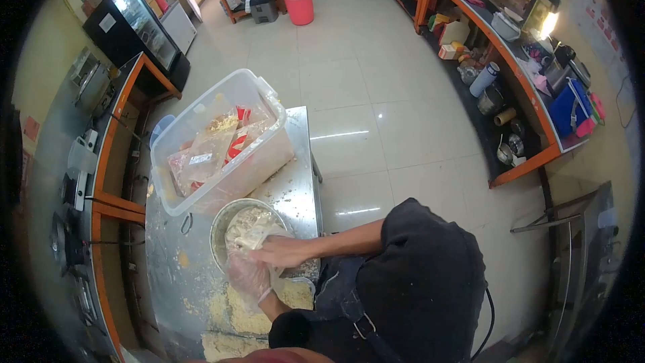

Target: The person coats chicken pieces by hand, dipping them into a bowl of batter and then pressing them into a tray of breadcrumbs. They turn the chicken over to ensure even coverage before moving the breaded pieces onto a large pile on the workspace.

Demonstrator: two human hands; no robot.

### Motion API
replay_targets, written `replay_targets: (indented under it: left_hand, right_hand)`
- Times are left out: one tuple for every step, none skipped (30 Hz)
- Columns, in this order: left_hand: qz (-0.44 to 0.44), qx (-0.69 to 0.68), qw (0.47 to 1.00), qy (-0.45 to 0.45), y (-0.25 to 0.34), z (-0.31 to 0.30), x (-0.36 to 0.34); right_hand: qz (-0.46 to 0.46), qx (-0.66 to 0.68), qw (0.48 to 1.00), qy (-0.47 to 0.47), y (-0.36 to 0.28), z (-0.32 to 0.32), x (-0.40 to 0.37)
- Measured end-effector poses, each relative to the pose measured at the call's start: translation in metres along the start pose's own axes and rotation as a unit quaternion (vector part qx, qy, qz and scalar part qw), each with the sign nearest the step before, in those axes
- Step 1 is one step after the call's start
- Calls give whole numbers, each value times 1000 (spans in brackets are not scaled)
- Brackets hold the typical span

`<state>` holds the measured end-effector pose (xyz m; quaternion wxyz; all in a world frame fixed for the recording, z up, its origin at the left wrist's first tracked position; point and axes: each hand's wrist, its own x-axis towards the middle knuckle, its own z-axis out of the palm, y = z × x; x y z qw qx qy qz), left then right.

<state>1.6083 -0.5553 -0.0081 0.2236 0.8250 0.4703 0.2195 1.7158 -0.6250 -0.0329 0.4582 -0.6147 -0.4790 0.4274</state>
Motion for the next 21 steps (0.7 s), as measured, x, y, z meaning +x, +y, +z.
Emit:
replay_targets:
  left_hand:
    - [4,56,998,6,14,-9,-2]
    - [7,116,993,12,20,-16,-5]
    - [16,114,993,29,18,-17,-7]
    - [26,110,992,50,14,-16,-7]
    - [35,109,991,68,6,-17,-9]
    - [17,107,991,77,-2,-15,-11]
    - [1,106,991,85,-12,-10,-12]
    - [-15,105,990,91,-25,-5,-15]
    - [-6,43,995,92,-45,2,-20]
    - [3,-23,996,91,-67,12,-27]
    - [9,-88,992,87,-79,16,-34]
    - [-10,-94,994,51,-79,11,-40]
    - [-28,-102,994,15,-75,2,-45]
    - [-45,-109,993,-20,-70,-8,-49]
    - [-69,-134,988,-13,-65,-18,-56]
    - [-94,-158,983,-8,-59,-29,-65]
    - [-120,-180,976,-2,-58,-35,-71]
    - [-156,-206,965,44,-63,-36,-75]
    - [-192,-230,950,92,-74,-38,-80]
    - [-230,-249,930,139,-91,-42,-88]
    - [-233,-249,929,142,-140,-64,-99]
  right_hand:
    - [-19,13,999,40,-2,3,9]
    - [12,-14,1000,10,6,7,21]
    - [42,-44,998,-19,22,9,37]
    - [70,-78,993,-48,19,3,44]
    - [80,-135,984,-90,16,1,45]
    - [91,-192,969,-130,-8,-11,41]
    - [102,-247,949,-168,-26,-14,35]
    - [82,-286,943,-149,-33,-7,30]
    - [64,-326,934,-130,-39,-1,24]
    - [49,-369,921,-110,-43,3,18]
    - [40,-384,917,-103,-46,7,10]
    - [30,-396,913,-96,-50,11,3]
    - [20,-411,907,-87,-52,15,-2]
    - [5,-401,912,-82,-43,19,-5]
    - [-11,-392,917,-77,-27,23,-6]
    - [-26,-381,921,-74,-21,26,-11]
    - [-29,-387,918,-78,-18,30,-19]
    - [-36,-395,915,-81,-21,31,-28]
    - [-45,-401,911,-86,-22,32,-36]
    - [-114,-344,931,-40,-20,41,-46]
    - [-181,-283,942,5,-15,54,-58]
